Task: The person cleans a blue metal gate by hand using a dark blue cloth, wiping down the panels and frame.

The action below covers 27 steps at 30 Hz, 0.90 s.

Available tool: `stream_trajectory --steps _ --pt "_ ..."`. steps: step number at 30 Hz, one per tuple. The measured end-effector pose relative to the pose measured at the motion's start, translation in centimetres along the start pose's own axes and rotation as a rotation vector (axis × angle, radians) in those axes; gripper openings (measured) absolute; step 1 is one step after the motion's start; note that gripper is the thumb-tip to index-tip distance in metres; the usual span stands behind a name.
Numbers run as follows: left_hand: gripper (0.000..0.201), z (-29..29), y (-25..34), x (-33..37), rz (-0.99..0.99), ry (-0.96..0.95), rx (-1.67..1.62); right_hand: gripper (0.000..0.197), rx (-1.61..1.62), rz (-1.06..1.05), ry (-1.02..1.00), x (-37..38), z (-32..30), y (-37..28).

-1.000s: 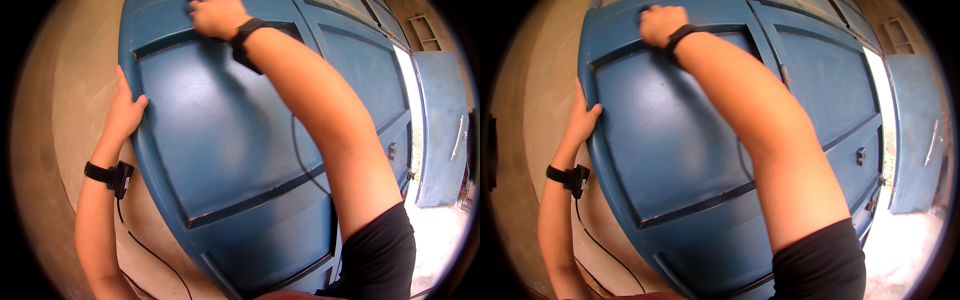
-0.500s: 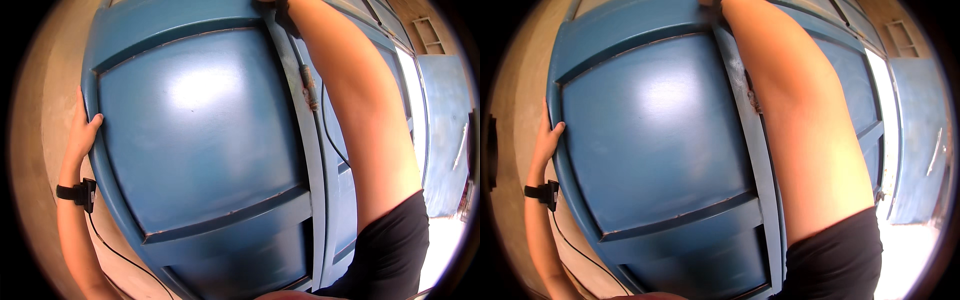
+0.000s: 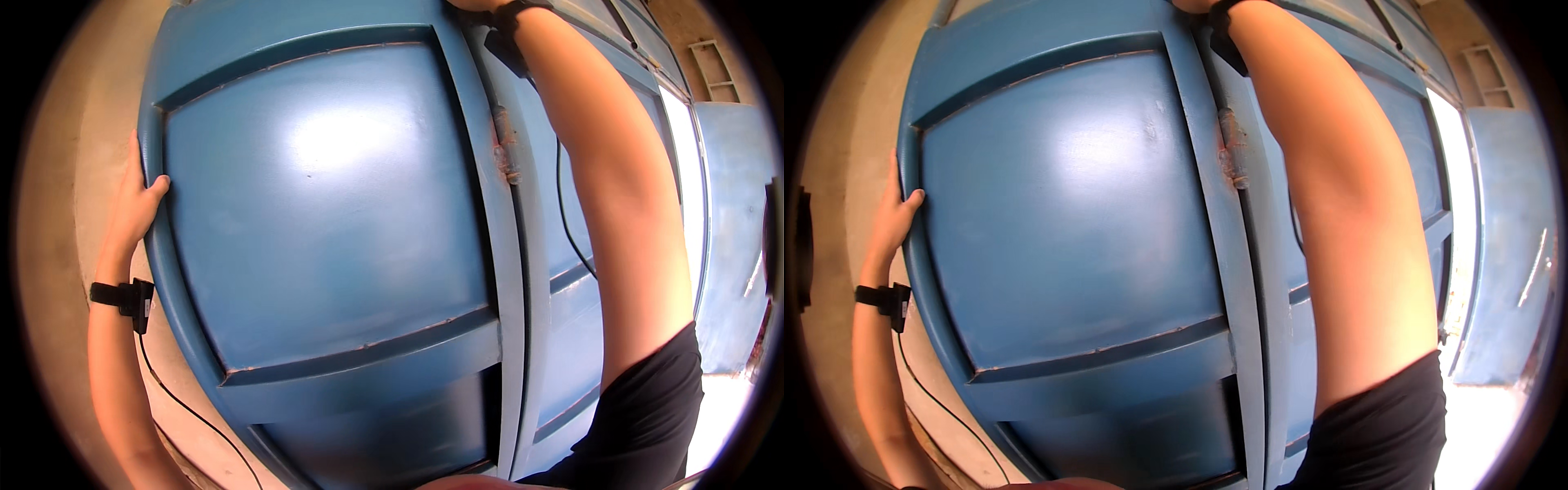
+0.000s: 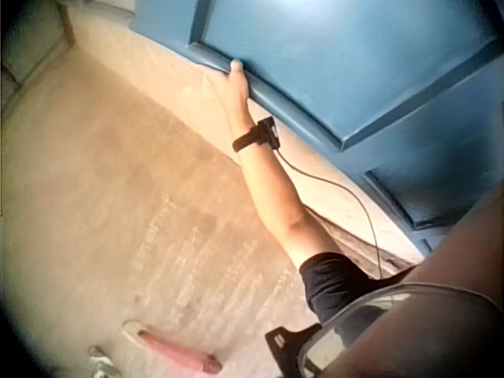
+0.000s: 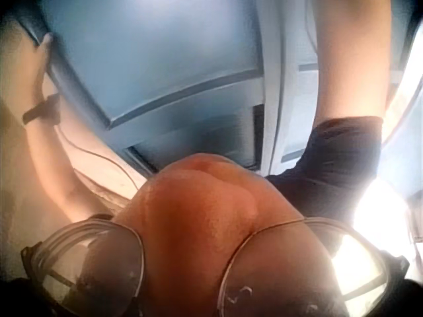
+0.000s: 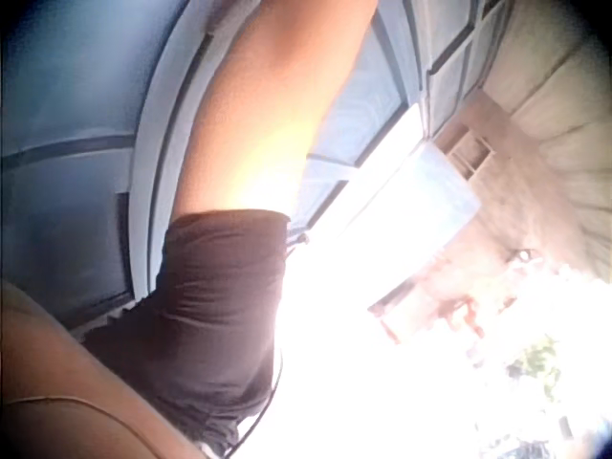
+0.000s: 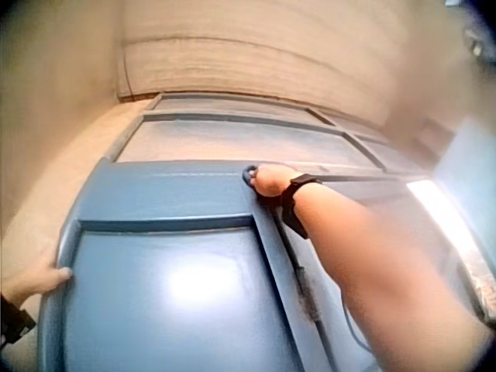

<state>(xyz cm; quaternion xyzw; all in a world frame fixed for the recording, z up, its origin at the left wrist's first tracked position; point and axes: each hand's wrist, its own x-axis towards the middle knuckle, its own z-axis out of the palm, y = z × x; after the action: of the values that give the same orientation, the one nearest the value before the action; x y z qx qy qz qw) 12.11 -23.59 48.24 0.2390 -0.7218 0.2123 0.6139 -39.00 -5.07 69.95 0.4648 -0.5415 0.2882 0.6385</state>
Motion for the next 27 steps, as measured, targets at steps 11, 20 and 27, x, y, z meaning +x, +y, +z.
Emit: stream_trajectory --steps 11,20,27 --pt "0.089 -1.2 -4.3 0.7 0.089 0.008 -0.048 0.043 0.315 -0.159 -0.132 -13.2 -3.3 -7.7" --pt "0.089 0.3 -4.4 0.8 0.103 0.055 -0.023 0.038 0.325 -0.325 0.031 -19.4 -1.6 -4.6" --pt "0.088 0.7 -5.6 1.5 0.113 0.055 -0.006 0.038 0.232 -0.052 0.225 -9.4 0.0 0.2"
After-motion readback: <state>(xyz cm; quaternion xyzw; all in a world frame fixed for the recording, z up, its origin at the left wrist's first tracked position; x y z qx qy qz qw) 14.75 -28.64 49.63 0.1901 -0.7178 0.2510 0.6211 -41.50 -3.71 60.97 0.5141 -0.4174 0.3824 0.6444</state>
